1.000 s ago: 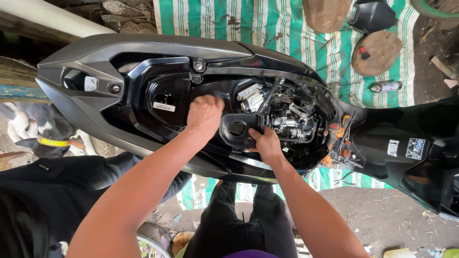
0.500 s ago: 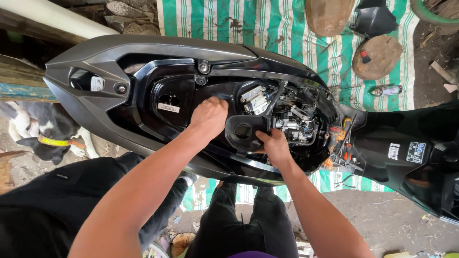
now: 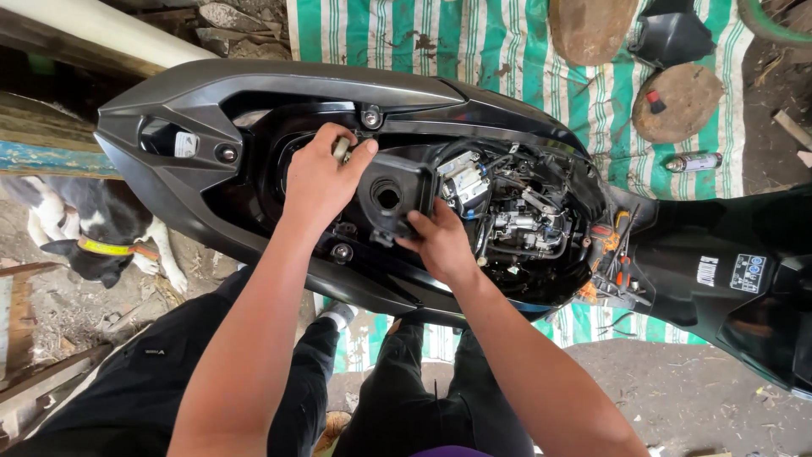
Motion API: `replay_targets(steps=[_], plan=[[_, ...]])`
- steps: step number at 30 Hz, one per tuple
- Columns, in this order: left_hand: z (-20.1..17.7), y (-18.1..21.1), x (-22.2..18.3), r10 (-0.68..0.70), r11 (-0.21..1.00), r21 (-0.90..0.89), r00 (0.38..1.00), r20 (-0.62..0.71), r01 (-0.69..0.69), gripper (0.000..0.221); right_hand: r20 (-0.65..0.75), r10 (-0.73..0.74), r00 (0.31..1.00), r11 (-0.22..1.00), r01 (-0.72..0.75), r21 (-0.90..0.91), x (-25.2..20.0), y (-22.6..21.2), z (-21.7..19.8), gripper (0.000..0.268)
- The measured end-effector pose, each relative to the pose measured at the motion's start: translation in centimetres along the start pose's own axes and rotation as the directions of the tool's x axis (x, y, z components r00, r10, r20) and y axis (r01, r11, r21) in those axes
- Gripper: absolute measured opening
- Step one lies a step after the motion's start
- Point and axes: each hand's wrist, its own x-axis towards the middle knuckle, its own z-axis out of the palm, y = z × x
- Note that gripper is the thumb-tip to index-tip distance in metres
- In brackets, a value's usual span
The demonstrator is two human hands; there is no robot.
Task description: Reassembling motorcycle components by installing a plastic cover, cleaning the area with a cloth, and using a power drill on fasteners.
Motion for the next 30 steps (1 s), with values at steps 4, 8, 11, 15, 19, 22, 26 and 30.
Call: replay_targets(steps=[4,8,11,15,19,22,26,30], plan=[[-0.4,-0.3,-1.1,-0.007,0.996,0.094,0.999,0.043,0.003,0.043,-0.025,-0.026,0.999,0.974,0.020,-0.226,2.1,0.8,-0.7,0.063],[0.4,-2.7,-1.2,0.105,0.987,0.112,0.992,0.064,-0.112,0.038,-0.139,-0.021,0.990,0.818,-0.063,-0.572,2.7,1.7,-1.7,0.068],[0.5,-3.0,-1.8,0.121,0.984,0.117,0.987,0.106,-0.133,0.044,-0.158,-0.107,0.982,0.640,-0.053,-0.766,2.1,2.1,-2.4,0.081],[2.0,-4.7,-1.5,0.241,0.918,0.282,0.957,0.159,-0.278,0.058,0.140,-0.415,0.899,0.230,0.253,-0.940,-0.8,0.7,-0.5,0.098],[4.5,-8.0,0.2,0.293,0.813,0.474,0.941,0.166,-0.337,0.063,0.401,-0.434,0.807,-0.232,0.330,-0.915,2.4,3.6,-2.3,0.097],[5.1,-8.6,0.4,0.359,0.765,0.513,0.919,0.161,-0.389,0.065,0.437,-0.404,0.804,-0.269,0.352,-0.897,3.8,3.9,-3.3,0.083],[6.7,-9.8,1.4,0.414,0.704,0.554,0.890,0.190,-0.445,0.066,0.397,-0.388,0.832,-0.173,0.357,-0.918,4.6,2.6,-4.4,0.073],[7.9,-10.6,2.4,0.501,0.624,0.642,0.859,0.109,-0.446,0.066,0.401,-0.390,0.829,-0.238,0.330,-0.913,5.6,3.7,-4.9,0.083]])
